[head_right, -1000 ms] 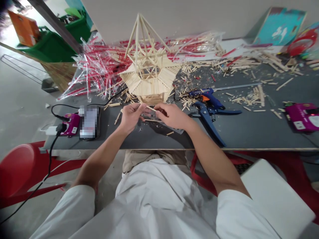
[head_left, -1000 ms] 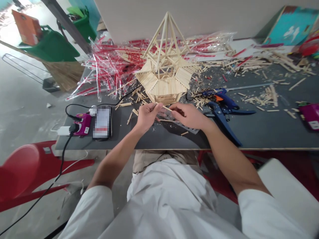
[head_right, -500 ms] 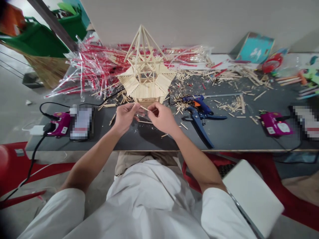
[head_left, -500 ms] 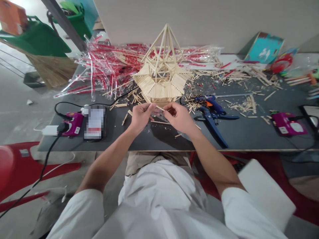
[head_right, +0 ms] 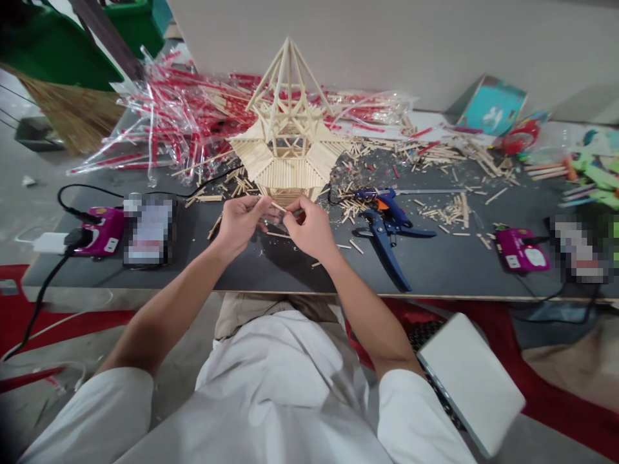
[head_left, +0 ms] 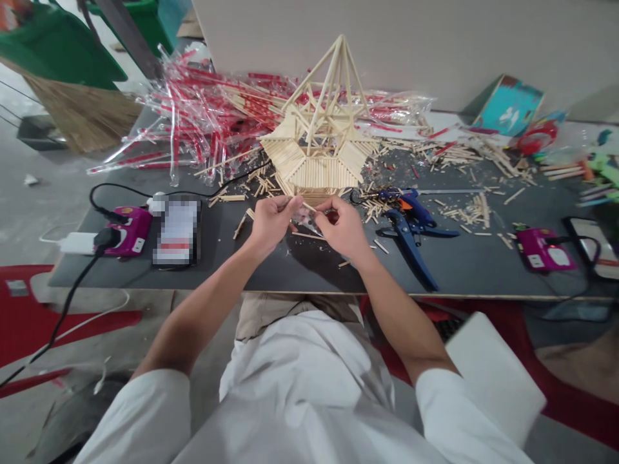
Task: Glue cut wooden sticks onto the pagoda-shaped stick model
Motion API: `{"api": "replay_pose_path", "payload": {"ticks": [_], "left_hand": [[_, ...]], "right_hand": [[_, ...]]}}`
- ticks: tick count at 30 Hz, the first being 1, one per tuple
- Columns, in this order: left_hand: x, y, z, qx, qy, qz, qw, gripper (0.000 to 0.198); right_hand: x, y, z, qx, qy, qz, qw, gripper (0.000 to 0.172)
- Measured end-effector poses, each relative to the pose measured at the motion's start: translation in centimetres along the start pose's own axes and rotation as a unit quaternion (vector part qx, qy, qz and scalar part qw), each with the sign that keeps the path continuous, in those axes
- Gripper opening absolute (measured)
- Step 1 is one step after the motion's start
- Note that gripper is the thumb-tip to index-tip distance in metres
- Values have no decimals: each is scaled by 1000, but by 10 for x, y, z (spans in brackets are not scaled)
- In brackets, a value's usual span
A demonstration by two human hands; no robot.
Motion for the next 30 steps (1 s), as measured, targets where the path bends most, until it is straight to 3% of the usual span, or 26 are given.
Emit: {"api": "replay_pose_path", "payload": {"ticks": [30], "left_hand": [[-2, -1, 0, 31, -13, -46, 998, 51]], "right_hand": [[-3, 10, -3, -27, -12, 40, 999, 14]]}}
Point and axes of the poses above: each hand's wrist, its own x-axis towards the middle knuckle, its own z-axis out of the back of the hand, y = z × x, the point moved 4 cm from there along x, towards the middle knuckle, and after that the axes turned 9 degrees about -y, right-handed, at the moved point
